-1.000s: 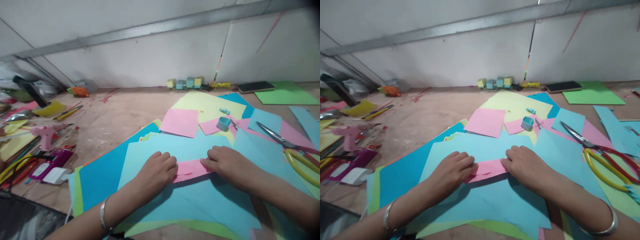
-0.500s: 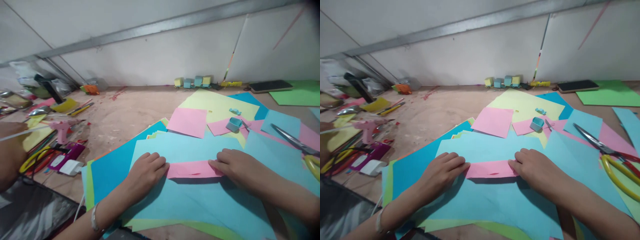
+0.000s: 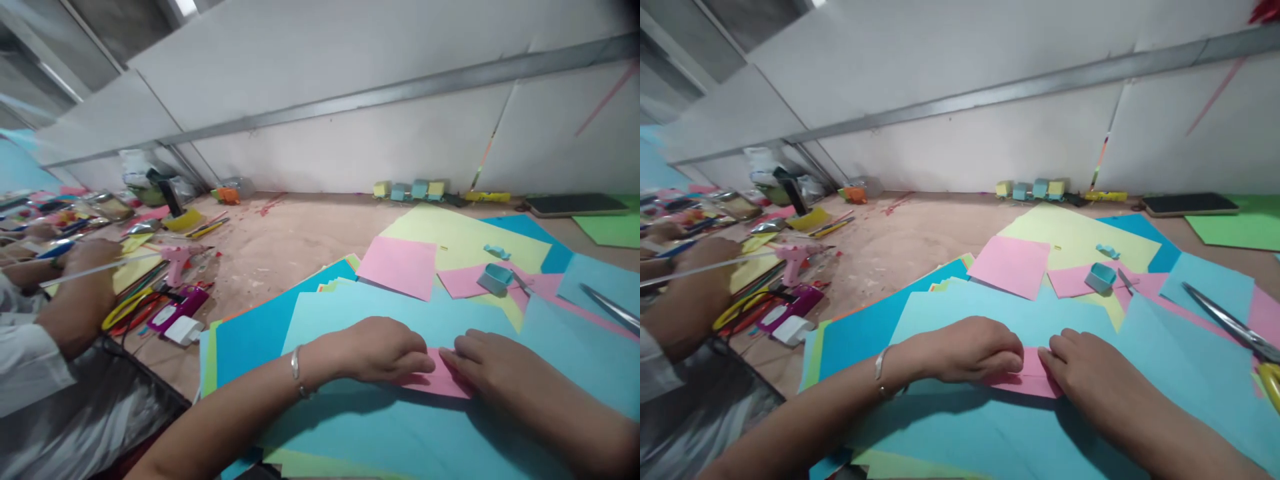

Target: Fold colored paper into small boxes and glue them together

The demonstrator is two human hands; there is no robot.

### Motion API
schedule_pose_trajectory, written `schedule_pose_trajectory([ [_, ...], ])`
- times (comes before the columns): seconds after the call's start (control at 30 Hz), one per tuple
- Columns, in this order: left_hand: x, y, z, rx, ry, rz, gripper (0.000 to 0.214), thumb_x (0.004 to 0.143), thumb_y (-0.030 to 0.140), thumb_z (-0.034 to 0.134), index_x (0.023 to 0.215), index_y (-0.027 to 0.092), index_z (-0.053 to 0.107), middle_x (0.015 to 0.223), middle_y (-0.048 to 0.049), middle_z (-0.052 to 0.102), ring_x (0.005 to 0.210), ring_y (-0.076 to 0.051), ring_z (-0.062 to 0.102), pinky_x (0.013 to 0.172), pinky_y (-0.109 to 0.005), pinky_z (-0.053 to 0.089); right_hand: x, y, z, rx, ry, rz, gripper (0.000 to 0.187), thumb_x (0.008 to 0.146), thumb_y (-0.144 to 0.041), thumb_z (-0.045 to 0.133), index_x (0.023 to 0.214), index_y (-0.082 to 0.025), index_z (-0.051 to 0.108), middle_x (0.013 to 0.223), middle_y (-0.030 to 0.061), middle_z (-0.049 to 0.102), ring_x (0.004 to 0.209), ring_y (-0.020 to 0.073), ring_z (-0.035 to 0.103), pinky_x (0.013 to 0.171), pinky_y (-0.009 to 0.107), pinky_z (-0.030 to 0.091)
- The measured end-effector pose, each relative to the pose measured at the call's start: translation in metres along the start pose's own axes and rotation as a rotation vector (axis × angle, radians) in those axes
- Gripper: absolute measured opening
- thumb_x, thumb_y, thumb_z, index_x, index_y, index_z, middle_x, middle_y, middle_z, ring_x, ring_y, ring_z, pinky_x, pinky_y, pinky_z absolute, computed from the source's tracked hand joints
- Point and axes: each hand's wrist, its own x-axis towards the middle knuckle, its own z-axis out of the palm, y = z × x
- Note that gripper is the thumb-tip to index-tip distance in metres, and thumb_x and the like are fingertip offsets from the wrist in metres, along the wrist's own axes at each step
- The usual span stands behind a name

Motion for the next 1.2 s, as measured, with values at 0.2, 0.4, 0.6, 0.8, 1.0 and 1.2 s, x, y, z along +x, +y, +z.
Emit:
schedule_pose_trajectory([
  [0.2, 0.005, -0.013, 0.028, 0.227, 0.158, -0.052, 0.049, 0.074, 0.062, 0.069, 0.095, 0.019, 0.06, 0.087, -0.0037, 0.063, 0.078, -0.021, 0.057, 0.055, -0.028, 0.032, 0.002, -0.001, -0.01, -0.04, -0.054, 0.005, 0.016, 0.087, -0.009, 0.051, 0.08, -0.022, 0.058, 0.067, 0.0019, 0.053, 0.06, 0.0184, 0.041, 0.057, 0.034, 0.015],
  [0.4, 0.003, -0.019, 0.037, 0.168, 0.249, -0.068, 0.051, 0.065, 0.051, 0.082, 0.094, 0.016, 0.058, 0.092, -0.0043, 0.059, 0.081, -0.021, 0.054, 0.062, -0.029, 0.037, 0.01, -0.006, -0.028, -0.016, -0.075, 0.012, 0.023, 0.088, -0.003, 0.043, 0.078, -0.017, 0.057, 0.068, 0.0029, 0.052, 0.06, 0.0175, 0.04, 0.057, 0.033, 0.02],
  [0.6, 0.005, -0.018, 0.028, 0.003, 0.239, -0.137, 0.042, 0.068, 0.037, 0.083, 0.099, 0.018, 0.064, 0.093, -0.0039, 0.062, 0.084, -0.021, 0.056, 0.067, -0.028, 0.04, 0.014, -0.005, -0.03, 0.001, 0.058, 0.071, 0.027, 0.088, -0.005, 0.044, 0.07, -0.017, 0.06, 0.072, 0.0057, 0.051, 0.066, 0.0186, 0.038, 0.06, 0.031, 0.024],
  [0.8, 0.005, -0.025, 0.036, -0.012, 0.308, -0.079, 0.017, 0.074, 0.024, 0.075, 0.089, 0.02, 0.07, 0.083, -0.0027, 0.065, 0.078, -0.02, 0.059, 0.064, -0.029, 0.041, 0.015, -0.01, -0.025, 0.129, 0.156, 0.098, 0.034, 0.09, -0.008, 0.039, 0.065, -0.018, 0.06, 0.064, 0.0037, 0.051, 0.059, 0.0161, 0.041, 0.054, 0.03, 0.024],
  [1.0, 0.003, -0.039, 0.027, -0.116, 1.195, -0.254, 0.042, 0.08, 0.015, 0.059, 0.123, 0.017, 0.055, 0.122, -0.0152, 0.057, 0.116, -0.03, 0.051, 0.096, -0.048, 0.042, 0.017, 0.002, -0.043, 0.469, 0.161, 0.404, 0.029, 0.09, -0.023, 0.048, 0.064, -0.019, 0.059, 0.058, -0.0005, 0.055, 0.051, 0.0115, 0.049, 0.05, 0.024, 0.035],
  [1.2, 0.007, -0.019, 0.021, -1.406, 1.062, -0.196, 0.068, 0.078, 0.052, 0.069, 0.129, 0.014, 0.044, 0.134, -0.0212, 0.05, 0.125, -0.032, 0.05, 0.102, -0.046, 0.042, 0.02, -0.002, -0.051, 0.525, 0.41, 0.577, 0.025, 0.089, -0.03, 0.055, 0.068, -0.021, 0.064, 0.064, 0.0005, 0.063, 0.054, 0.0129, 0.055, 0.047, 0.024, 0.041],
])
